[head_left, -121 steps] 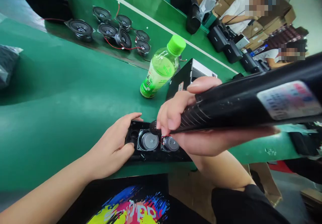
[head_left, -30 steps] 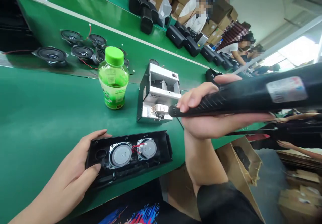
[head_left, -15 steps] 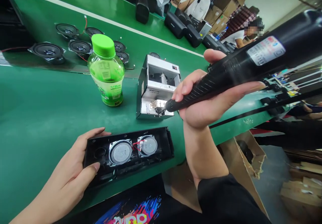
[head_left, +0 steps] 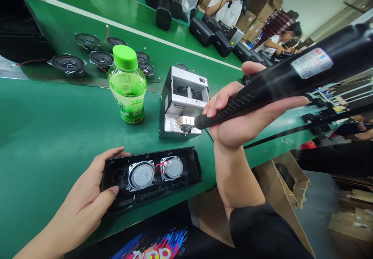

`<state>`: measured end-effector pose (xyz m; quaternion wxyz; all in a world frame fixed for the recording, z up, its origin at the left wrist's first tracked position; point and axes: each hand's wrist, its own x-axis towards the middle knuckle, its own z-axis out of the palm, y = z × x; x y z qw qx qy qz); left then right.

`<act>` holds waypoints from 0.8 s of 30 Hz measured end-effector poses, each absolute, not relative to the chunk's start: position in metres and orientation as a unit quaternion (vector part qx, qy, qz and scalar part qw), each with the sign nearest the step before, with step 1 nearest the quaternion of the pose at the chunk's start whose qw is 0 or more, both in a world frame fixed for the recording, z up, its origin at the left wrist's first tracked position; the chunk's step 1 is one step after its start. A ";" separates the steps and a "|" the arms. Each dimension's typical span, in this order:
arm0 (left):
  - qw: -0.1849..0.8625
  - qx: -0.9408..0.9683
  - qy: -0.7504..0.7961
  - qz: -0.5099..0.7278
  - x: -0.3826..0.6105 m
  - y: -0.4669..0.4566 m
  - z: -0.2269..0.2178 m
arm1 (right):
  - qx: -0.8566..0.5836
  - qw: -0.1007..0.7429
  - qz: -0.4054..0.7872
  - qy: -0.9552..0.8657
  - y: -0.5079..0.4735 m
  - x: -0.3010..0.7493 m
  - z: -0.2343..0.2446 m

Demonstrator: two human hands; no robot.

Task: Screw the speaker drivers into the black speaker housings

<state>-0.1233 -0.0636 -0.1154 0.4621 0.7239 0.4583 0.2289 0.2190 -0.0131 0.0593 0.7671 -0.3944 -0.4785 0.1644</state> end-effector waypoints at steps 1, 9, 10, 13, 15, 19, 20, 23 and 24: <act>0.460 0.725 0.458 0.230 -0.123 -0.064 -0.115 | -0.402 0.767 0.159 -0.475 -0.013 0.219 0.059; 0.439 0.715 0.478 0.260 -0.113 -0.070 -0.107 | -0.411 0.746 0.160 -0.498 -0.007 0.221 0.056; 0.441 0.721 0.470 0.253 -0.114 -0.069 -0.108 | -0.403 0.752 0.162 -0.496 -0.005 0.222 0.054; 0.446 0.731 0.459 0.236 -0.119 -0.063 -0.112 | -0.351 0.764 0.186 -0.508 -0.001 0.224 0.049; 0.446 0.733 0.458 0.233 -0.121 -0.062 -0.112 | -0.331 0.760 0.207 -0.519 -0.002 0.225 0.047; 0.443 0.733 0.453 0.246 -0.114 -0.064 -0.107 | -0.366 0.743 0.242 -0.506 -0.029 0.222 0.060; 0.441 0.732 0.454 0.253 -0.112 -0.065 -0.106 | -0.381 0.738 0.248 -0.499 -0.042 0.221 0.067; 0.434 0.725 0.463 0.268 -0.106 -0.068 -0.102 | -0.419 0.710 0.275 -0.496 -0.088 0.217 0.091; 0.434 0.725 0.461 0.270 -0.104 -0.068 -0.101 | -0.423 0.692 0.293 -0.507 -0.103 0.215 0.097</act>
